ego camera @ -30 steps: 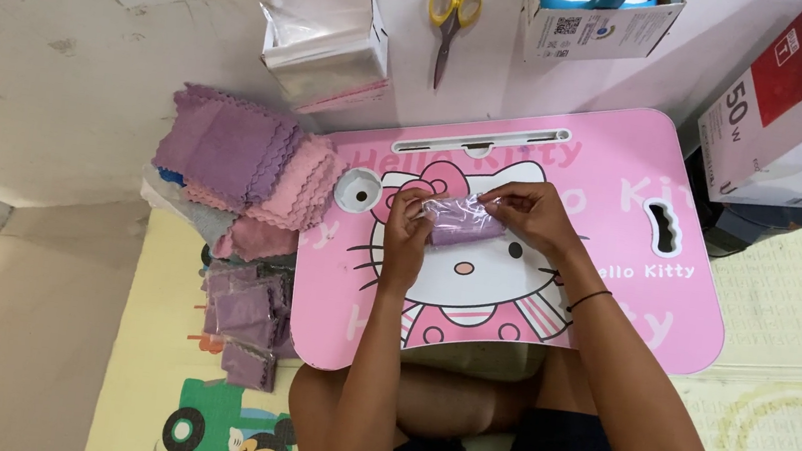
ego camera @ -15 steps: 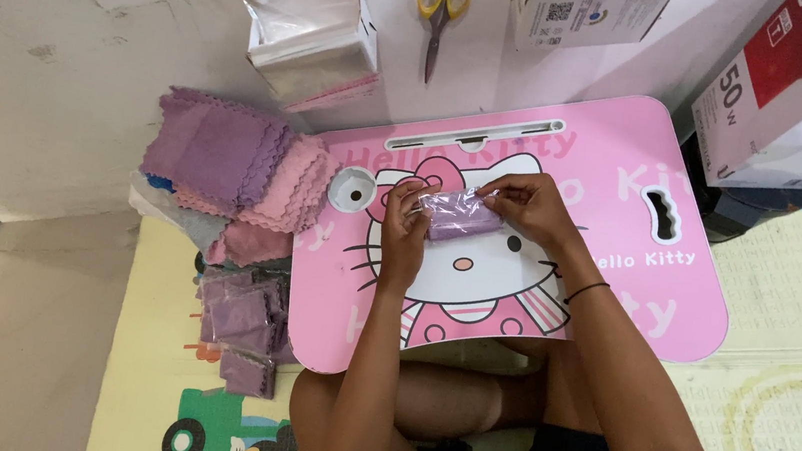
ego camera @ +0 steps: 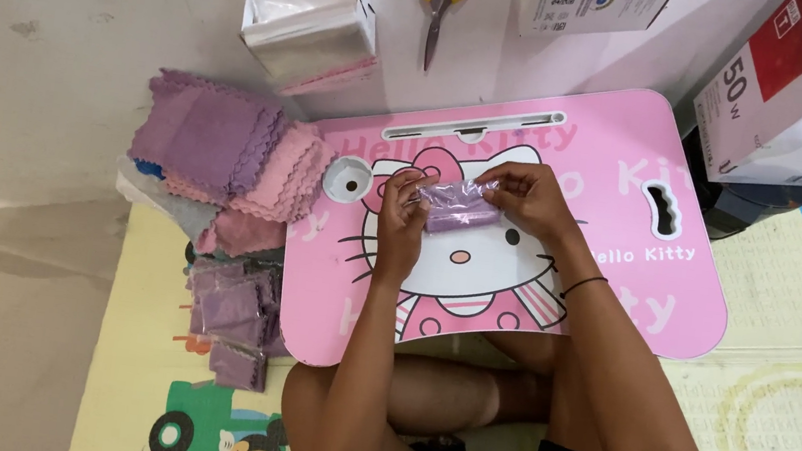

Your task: The person uses a lint roller to remove debris from several small purple cloths, then places one into a clear plastic bag and seals it.

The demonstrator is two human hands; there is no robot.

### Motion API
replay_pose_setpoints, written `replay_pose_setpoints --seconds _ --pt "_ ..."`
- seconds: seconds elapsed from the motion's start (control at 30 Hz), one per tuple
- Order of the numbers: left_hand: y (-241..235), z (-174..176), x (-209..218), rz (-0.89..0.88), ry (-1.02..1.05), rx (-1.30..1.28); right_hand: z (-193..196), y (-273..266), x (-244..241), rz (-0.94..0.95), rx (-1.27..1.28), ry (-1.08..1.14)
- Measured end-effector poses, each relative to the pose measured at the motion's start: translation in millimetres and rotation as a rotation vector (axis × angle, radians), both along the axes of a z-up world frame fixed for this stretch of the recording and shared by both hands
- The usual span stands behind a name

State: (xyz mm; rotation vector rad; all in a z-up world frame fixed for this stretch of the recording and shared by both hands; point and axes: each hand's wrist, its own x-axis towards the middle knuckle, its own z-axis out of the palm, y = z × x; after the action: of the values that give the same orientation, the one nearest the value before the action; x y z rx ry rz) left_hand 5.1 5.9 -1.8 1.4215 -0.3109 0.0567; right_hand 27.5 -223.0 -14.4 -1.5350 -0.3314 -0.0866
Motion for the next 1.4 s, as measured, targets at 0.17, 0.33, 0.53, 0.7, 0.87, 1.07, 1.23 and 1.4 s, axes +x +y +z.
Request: replay_pose_setpoints --seconds 0.17,0.33,0.53,0.7,0.87,1.07,1.23,1.4 --pt "0.7 -7.5 2.1 0.000 -0.028 0.029 -1.1 -0.1 2.1 0.006 0.062 0.031" --pt "0.7 -10.1 0.8 0.016 -0.037 0.026 1.2 1.2 1.3 0.042 0.073 0.040" --pt "1.5 -9.3 -0.9 0.041 -0.059 0.070 3.6 5.7 1.5 0.026 0.048 0.064" --pt "1.7 -13.6 2.6 0.042 -0.054 0.036 -3.4 3.8 6.8 0.005 0.037 0.072" --pt "2.8 -13.8 1.6 0.042 -0.041 0.034 -2.2 6.9 5.2 -0.018 0.013 0.089" --pt "3.2 -12.1 1.0 0.035 -0.044 0.046 -12.5 5.5 10.3 -0.040 -0.028 0.071" --pt "3.1 -13.3 1.6 0.031 -0.050 0.046 -14.0 4.0 10.9 -0.050 -0.030 0.055" --pt "4.3 -17.5 5.6 0.013 -0.042 0.031 -11.5 6.0 10.2 -0.056 -0.008 0.052"
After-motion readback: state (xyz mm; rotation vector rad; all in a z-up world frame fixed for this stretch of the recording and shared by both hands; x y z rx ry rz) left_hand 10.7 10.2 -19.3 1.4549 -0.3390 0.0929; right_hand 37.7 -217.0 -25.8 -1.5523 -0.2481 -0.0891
